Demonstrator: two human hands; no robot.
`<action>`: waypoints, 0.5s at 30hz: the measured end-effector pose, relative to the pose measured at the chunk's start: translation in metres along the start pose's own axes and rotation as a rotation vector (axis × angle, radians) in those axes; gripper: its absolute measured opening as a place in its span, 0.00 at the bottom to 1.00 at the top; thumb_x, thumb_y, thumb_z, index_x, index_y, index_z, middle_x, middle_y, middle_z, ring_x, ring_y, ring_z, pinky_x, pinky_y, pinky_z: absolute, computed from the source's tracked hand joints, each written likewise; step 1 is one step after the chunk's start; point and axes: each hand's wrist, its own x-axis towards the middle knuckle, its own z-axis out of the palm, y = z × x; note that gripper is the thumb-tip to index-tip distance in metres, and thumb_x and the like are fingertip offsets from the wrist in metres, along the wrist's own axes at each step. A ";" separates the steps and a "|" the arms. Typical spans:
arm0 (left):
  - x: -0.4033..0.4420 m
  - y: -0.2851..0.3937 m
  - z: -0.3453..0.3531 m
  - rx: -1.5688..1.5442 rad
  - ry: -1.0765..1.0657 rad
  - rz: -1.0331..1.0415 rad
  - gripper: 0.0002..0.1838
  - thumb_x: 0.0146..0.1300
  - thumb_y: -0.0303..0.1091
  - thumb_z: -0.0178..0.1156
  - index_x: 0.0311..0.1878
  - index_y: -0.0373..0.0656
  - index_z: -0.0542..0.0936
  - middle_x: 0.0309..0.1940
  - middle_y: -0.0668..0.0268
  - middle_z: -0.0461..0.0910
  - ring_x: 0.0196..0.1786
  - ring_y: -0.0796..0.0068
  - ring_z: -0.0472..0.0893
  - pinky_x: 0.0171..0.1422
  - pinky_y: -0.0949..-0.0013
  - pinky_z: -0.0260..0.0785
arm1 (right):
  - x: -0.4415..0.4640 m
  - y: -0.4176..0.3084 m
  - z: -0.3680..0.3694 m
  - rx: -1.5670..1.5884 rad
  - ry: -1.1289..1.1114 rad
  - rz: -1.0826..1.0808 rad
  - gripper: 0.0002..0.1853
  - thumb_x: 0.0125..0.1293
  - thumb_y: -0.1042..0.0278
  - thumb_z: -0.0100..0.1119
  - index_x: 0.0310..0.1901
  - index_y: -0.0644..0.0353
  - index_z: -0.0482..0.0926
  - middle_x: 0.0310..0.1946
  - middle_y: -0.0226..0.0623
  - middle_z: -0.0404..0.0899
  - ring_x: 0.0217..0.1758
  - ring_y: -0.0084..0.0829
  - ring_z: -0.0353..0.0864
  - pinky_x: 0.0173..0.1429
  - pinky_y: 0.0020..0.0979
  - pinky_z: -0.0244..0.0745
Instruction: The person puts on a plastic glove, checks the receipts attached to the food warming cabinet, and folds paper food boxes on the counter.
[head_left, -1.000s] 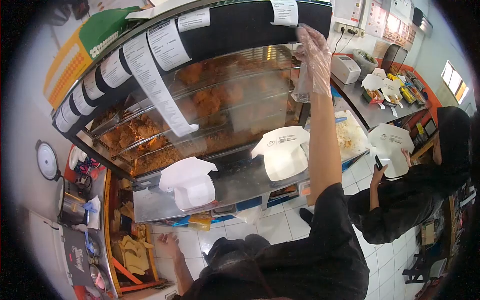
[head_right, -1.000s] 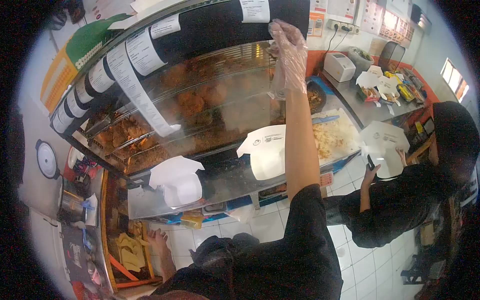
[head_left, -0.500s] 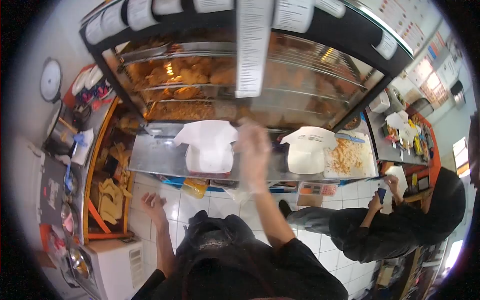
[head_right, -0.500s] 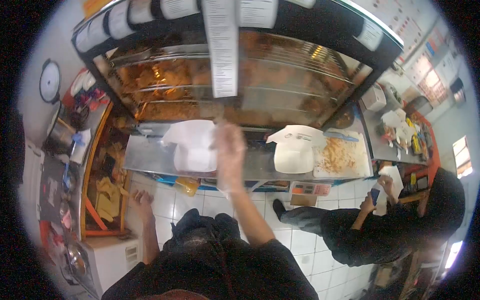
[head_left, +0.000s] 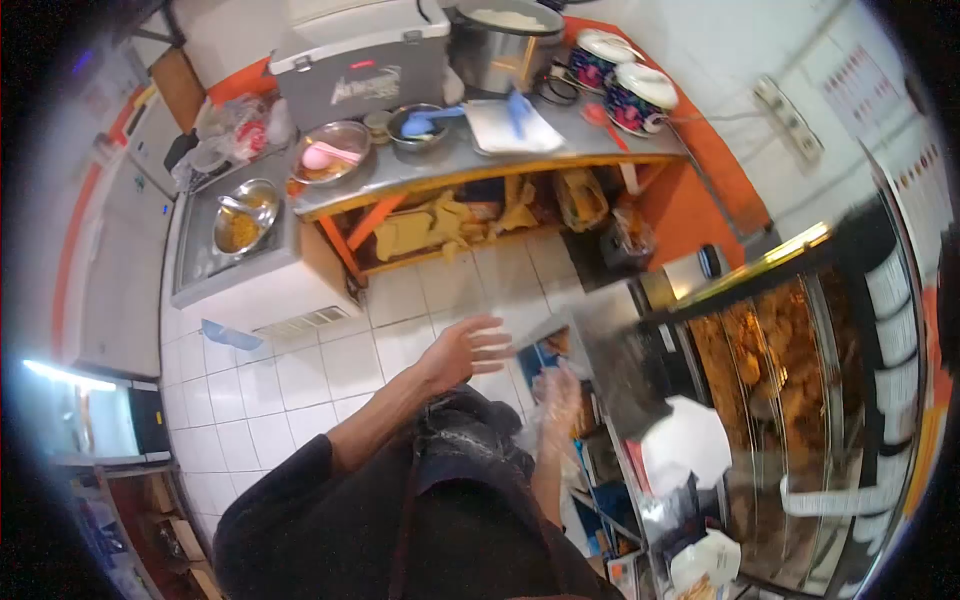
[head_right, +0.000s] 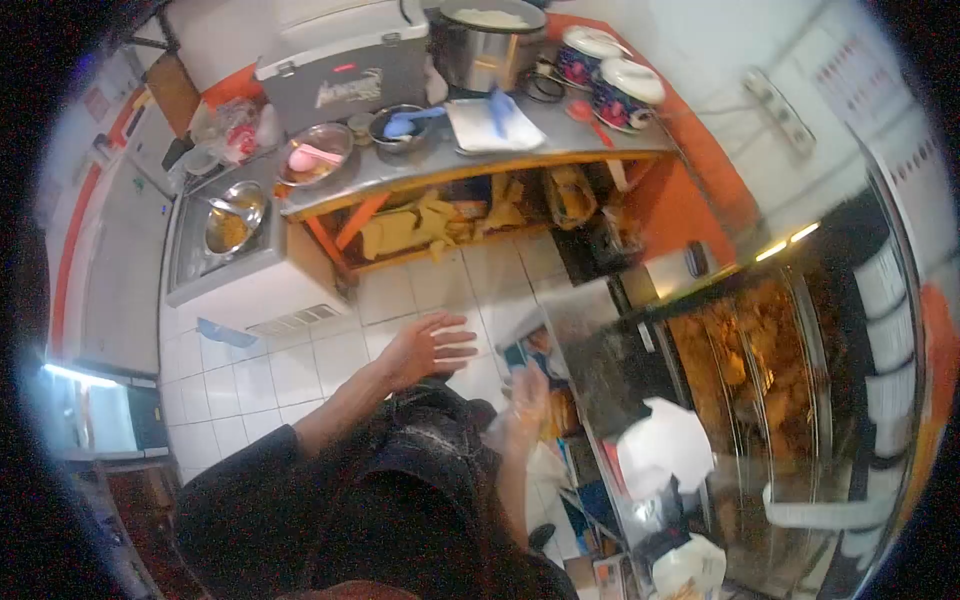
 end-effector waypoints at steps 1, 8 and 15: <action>0.002 0.015 -0.019 0.043 0.044 0.086 0.33 0.76 0.58 0.53 0.74 0.45 0.68 0.70 0.53 0.72 0.71 0.56 0.74 0.75 0.51 0.67 | 0.010 0.007 -0.002 -0.002 -0.016 0.008 0.21 0.78 0.63 0.61 0.67 0.59 0.75 0.51 0.34 0.81 0.47 0.24 0.81 0.48 0.26 0.79; 0.040 0.144 -0.099 0.034 0.392 0.407 0.25 0.76 0.45 0.56 0.68 0.42 0.68 0.62 0.56 0.79 0.60 0.63 0.82 0.65 0.60 0.74 | 0.124 -0.011 0.066 -0.040 -0.062 0.072 0.22 0.77 0.60 0.63 0.67 0.59 0.74 0.48 0.32 0.81 0.46 0.23 0.81 0.48 0.26 0.79; 0.103 0.222 -0.169 0.188 0.434 0.659 0.26 0.77 0.41 0.55 0.72 0.40 0.65 0.60 0.58 0.81 0.56 0.64 0.84 0.61 0.63 0.76 | 0.253 -0.054 0.192 -0.162 -0.176 -0.195 0.19 0.76 0.64 0.62 0.65 0.59 0.78 0.46 0.35 0.83 0.44 0.24 0.82 0.45 0.28 0.81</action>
